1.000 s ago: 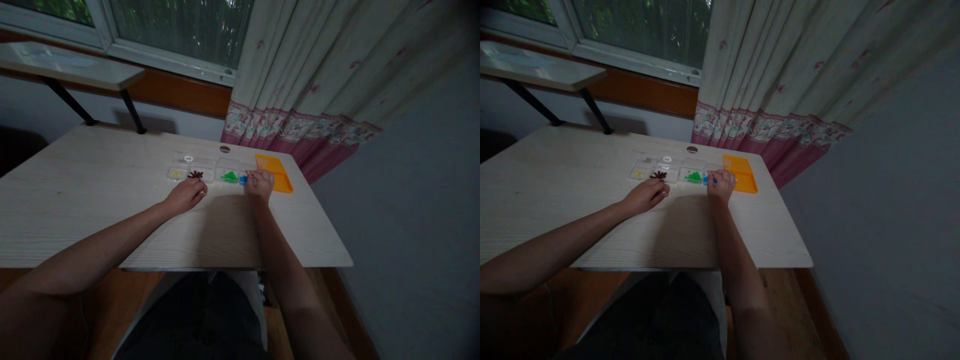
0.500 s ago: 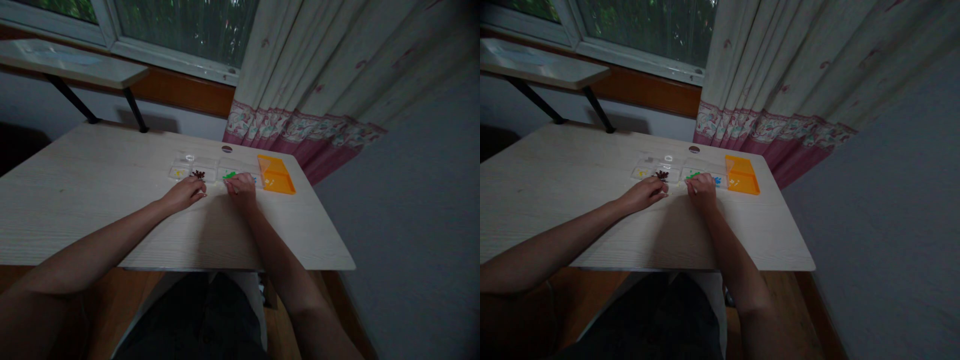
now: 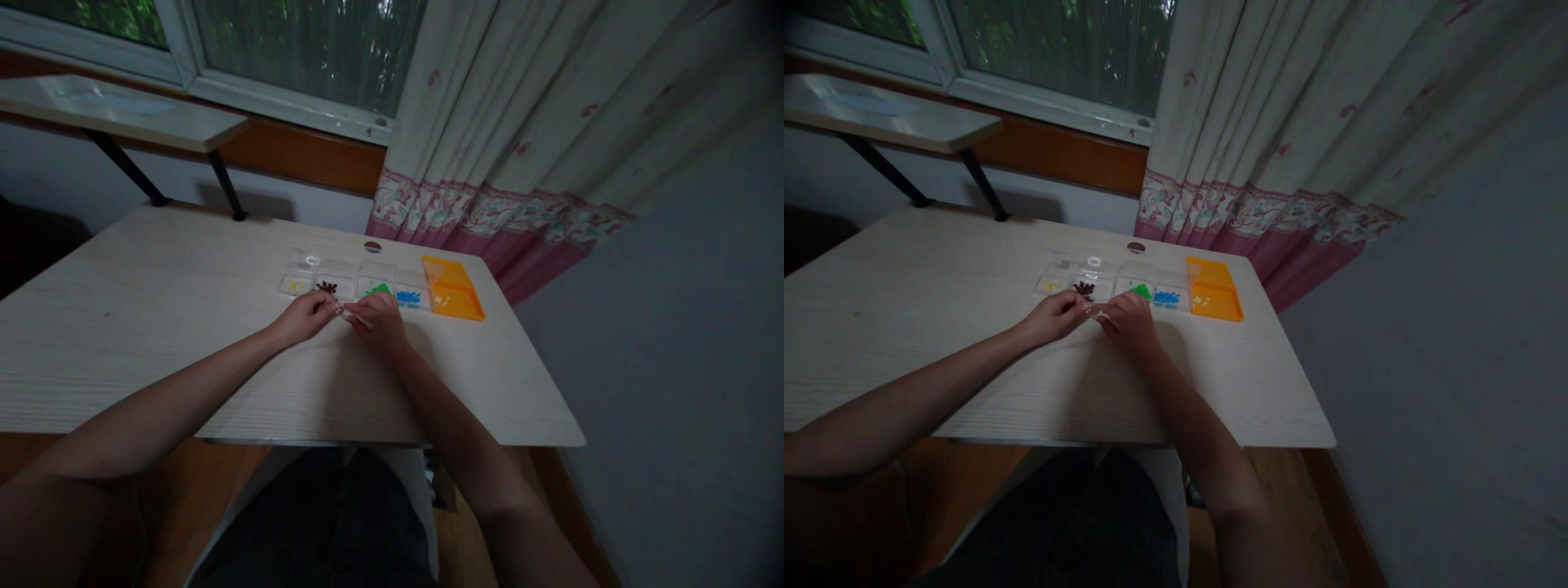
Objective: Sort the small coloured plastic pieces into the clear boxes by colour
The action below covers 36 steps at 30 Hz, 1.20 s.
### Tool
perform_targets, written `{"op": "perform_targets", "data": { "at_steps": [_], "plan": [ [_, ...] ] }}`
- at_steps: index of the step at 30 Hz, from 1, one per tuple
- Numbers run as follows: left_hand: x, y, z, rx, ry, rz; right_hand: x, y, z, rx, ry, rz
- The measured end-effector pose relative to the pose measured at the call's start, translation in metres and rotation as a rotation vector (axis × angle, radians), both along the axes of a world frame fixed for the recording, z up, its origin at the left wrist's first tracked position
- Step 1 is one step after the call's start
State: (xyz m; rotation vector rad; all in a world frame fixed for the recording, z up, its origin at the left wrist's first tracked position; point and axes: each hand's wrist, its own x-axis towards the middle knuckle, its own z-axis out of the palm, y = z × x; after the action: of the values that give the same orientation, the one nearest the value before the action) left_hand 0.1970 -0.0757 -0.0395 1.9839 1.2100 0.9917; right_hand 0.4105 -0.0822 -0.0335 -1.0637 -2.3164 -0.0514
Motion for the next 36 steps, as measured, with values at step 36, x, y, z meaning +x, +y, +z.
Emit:
{"op": "perform_targets", "data": {
  "at_steps": [36],
  "plan": [
    [-0.002,-0.005,0.001,0.065,0.084,-0.150,0.119,0.017,0.021,-0.094,0.290,-1.128]
  ]
}}
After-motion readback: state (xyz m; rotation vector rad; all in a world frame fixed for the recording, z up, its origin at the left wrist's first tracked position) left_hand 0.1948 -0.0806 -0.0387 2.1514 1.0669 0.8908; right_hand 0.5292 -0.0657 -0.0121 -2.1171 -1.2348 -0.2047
